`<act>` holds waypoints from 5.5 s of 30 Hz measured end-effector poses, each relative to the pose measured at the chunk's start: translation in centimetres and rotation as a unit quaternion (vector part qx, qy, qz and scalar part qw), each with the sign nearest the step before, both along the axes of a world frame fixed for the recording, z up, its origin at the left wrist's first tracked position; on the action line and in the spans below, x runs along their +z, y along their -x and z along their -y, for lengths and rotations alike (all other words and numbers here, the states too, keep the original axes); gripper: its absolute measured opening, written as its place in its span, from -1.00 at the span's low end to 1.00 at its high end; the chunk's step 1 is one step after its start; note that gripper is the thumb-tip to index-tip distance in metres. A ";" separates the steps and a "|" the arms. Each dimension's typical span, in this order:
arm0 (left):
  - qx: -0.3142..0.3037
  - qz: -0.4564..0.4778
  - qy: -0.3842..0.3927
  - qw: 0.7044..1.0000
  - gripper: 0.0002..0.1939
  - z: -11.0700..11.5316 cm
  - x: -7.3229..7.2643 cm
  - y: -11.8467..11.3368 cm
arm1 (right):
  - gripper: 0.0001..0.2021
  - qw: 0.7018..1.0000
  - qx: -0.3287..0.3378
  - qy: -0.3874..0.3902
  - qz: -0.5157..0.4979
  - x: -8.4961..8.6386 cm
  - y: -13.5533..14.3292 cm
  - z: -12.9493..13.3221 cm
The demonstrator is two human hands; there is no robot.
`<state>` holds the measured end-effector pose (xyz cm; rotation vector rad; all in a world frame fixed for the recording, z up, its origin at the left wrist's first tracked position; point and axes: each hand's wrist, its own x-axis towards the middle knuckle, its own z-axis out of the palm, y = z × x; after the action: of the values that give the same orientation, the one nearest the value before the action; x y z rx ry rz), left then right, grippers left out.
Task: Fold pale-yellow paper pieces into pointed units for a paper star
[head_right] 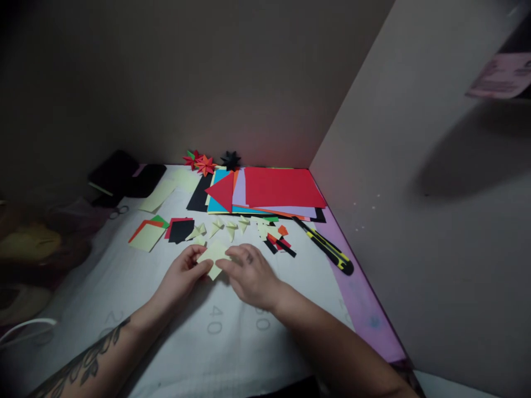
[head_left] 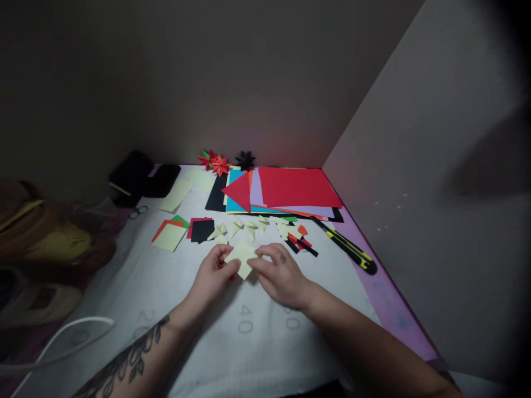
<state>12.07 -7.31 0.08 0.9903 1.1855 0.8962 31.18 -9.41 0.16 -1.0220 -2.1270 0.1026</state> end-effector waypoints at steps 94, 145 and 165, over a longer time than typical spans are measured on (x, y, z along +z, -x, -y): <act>-0.374 -0.562 -0.417 0.609 -0.61 2.5 0.3 1.8 | -0.90 0.960 -0.113 0.249 0.054 -2.2 2.7 -2.6; -0.298 -0.428 -0.563 0.641 -0.75 -0.2 0.0 4.6 | -0.56 0.961 0.098 0.121 0.228 -1.9 -0.8 -0.1; -0.295 -0.420 -0.475 0.715 -0.77 -1.5 0.1 3.2 | -0.61 0.969 0.121 0.127 0.172 -1.9 -0.6 -0.4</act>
<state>8.91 -5.83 0.22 2.6664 0.9240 0.4564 31.77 -8.98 -1.74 -0.9719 -2.6045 0.3454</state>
